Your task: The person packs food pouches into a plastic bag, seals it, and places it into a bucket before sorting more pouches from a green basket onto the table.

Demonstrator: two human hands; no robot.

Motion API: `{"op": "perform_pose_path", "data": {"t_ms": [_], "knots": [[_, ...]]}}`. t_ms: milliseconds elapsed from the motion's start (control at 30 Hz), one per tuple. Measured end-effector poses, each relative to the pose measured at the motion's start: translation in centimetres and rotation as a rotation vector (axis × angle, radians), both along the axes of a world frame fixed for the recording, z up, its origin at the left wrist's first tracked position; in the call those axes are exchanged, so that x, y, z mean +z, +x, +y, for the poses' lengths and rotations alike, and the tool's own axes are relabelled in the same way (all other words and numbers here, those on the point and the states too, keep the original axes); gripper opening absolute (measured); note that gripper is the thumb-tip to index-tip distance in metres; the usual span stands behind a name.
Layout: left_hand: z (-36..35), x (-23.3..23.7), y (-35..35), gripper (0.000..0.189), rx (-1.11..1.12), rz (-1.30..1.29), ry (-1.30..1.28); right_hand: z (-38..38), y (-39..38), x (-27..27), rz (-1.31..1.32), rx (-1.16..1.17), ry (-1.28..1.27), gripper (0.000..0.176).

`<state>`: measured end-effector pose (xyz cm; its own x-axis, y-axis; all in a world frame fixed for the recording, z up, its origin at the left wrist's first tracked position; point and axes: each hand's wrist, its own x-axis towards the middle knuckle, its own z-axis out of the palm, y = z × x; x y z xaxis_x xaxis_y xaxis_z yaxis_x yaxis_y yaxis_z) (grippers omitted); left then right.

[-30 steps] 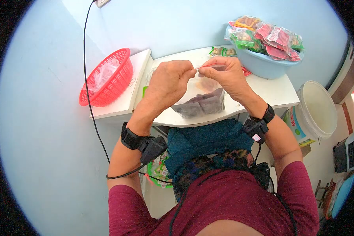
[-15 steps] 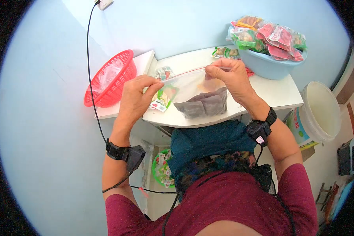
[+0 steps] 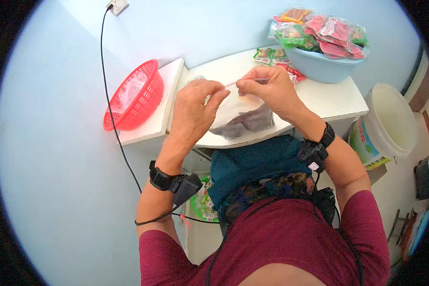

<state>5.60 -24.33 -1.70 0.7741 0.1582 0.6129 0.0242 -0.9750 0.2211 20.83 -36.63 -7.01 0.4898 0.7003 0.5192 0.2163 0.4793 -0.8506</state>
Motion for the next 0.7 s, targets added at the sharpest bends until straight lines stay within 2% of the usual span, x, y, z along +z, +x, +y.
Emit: {"op": "perform_pose_path", "data": {"t_ms": [267, 467, 567, 667, 700], "knots": [[-0.9, -0.6, -1.4, 0.01, -0.021, -0.052, 0.014, -2.2, 1.2, -0.5, 0.005, -0.094, -0.042, 0.018], [-1.5, -0.3, -2.3, 0.01, -0.034, -0.029, 0.006, -2.3, 0.1, -1.3, 0.22, 0.044, 0.06, 0.016], [-1.6, -0.4, -2.4, 0.01, -0.019, -0.032, -0.031, -2.1, 0.6, -2.2, 0.187, 0.018, 0.025, 0.019], [-1.3, -0.6, -2.4, 0.01, -0.015, -0.048, -0.067, -2.6, -0.4, -2.6, 0.088, 0.128, -0.029, 0.029], [-1.3, -0.6, -2.4, 0.01, -0.019, -0.048, -0.081, -2.7, -0.3, -3.3, -0.089, 0.101, -0.06, 0.032]]}}
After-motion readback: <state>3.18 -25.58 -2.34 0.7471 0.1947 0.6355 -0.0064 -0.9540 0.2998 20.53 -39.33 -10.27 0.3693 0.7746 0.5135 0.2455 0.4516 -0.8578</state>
